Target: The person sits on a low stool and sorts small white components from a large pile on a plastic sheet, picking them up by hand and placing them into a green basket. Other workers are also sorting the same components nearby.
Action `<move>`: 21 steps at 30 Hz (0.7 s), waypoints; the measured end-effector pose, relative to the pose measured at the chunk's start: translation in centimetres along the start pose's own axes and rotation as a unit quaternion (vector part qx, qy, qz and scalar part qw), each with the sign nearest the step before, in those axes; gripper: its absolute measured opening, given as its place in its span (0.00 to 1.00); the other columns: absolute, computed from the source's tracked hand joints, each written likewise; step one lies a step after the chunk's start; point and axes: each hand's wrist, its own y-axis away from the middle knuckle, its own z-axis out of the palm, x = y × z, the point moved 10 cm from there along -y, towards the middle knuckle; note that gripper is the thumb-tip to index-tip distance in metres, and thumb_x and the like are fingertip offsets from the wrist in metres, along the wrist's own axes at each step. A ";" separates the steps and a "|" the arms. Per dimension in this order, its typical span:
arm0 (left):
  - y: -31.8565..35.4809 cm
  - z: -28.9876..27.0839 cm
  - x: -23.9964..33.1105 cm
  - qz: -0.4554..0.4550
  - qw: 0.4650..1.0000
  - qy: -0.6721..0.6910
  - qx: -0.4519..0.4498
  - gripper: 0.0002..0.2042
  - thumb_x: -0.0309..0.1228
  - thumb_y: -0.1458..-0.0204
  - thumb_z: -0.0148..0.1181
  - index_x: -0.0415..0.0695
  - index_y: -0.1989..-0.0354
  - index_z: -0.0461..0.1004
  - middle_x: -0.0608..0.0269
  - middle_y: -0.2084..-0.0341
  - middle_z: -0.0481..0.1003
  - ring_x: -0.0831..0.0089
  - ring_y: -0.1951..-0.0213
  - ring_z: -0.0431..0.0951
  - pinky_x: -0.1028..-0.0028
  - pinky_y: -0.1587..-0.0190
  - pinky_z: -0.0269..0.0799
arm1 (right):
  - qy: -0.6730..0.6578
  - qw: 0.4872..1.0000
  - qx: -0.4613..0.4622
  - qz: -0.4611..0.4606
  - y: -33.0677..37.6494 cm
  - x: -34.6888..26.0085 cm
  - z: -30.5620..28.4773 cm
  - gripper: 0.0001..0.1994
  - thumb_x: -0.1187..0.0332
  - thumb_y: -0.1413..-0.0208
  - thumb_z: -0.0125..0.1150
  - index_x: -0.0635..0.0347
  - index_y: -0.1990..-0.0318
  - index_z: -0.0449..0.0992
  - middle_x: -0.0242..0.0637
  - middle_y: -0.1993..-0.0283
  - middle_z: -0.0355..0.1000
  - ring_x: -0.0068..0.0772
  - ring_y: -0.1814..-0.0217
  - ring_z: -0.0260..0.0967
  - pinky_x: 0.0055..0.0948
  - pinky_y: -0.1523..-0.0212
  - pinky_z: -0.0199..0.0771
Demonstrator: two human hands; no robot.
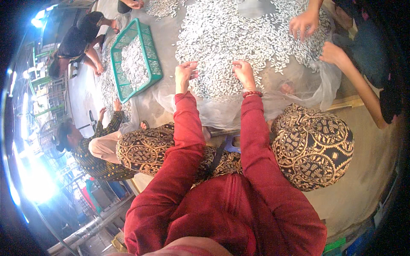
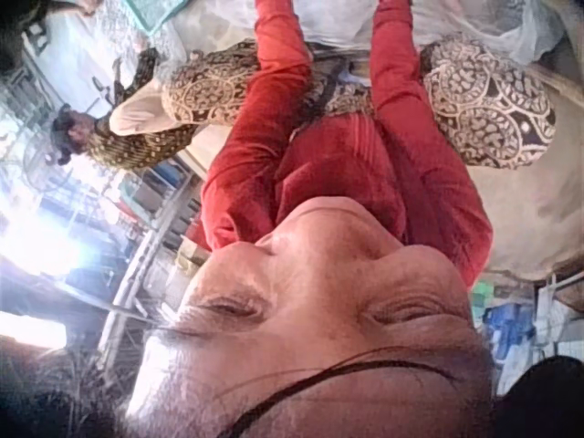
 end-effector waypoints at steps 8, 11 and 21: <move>1.2 0.5 -1.7 0.128 0.913 0.380 -0.081 0.07 0.32 0.49 0.53 0.42 0.68 0.69 0.65 0.78 0.71 0.73 0.74 0.72 0.75 0.71 0.69 | 0.017 0.999 -0.032 -0.003 -1.1 2.2 0.8 0.14 0.64 0.50 0.58 0.62 0.59 0.73 0.28 0.74 0.69 0.15 0.79 0.62 0.17 0.80 0.63; -1.0 1.6 -3.1 0.140 0.960 0.224 -0.090 0.11 0.34 0.57 0.63 0.44 0.68 0.71 0.67 0.76 0.70 0.75 0.70 0.71 0.74 0.67 0.68 | 0.023 0.999 -0.031 -0.018 -2.4 2.7 0.7 0.11 0.71 0.48 0.52 0.65 0.57 0.72 0.30 0.74 0.68 0.16 0.81 0.61 0.17 0.83 0.61; -2.9 0.9 -7.9 0.186 0.962 -0.134 0.151 0.09 0.33 0.64 0.66 0.43 0.75 0.76 0.49 0.76 0.74 0.54 0.70 0.75 0.65 0.64 0.69 | 0.157 0.986 -0.051 -0.002 -3.4 2.5 2.4 0.13 0.74 0.49 0.48 0.64 0.56 0.70 0.33 0.74 0.69 0.20 0.80 0.65 0.19 0.82 0.66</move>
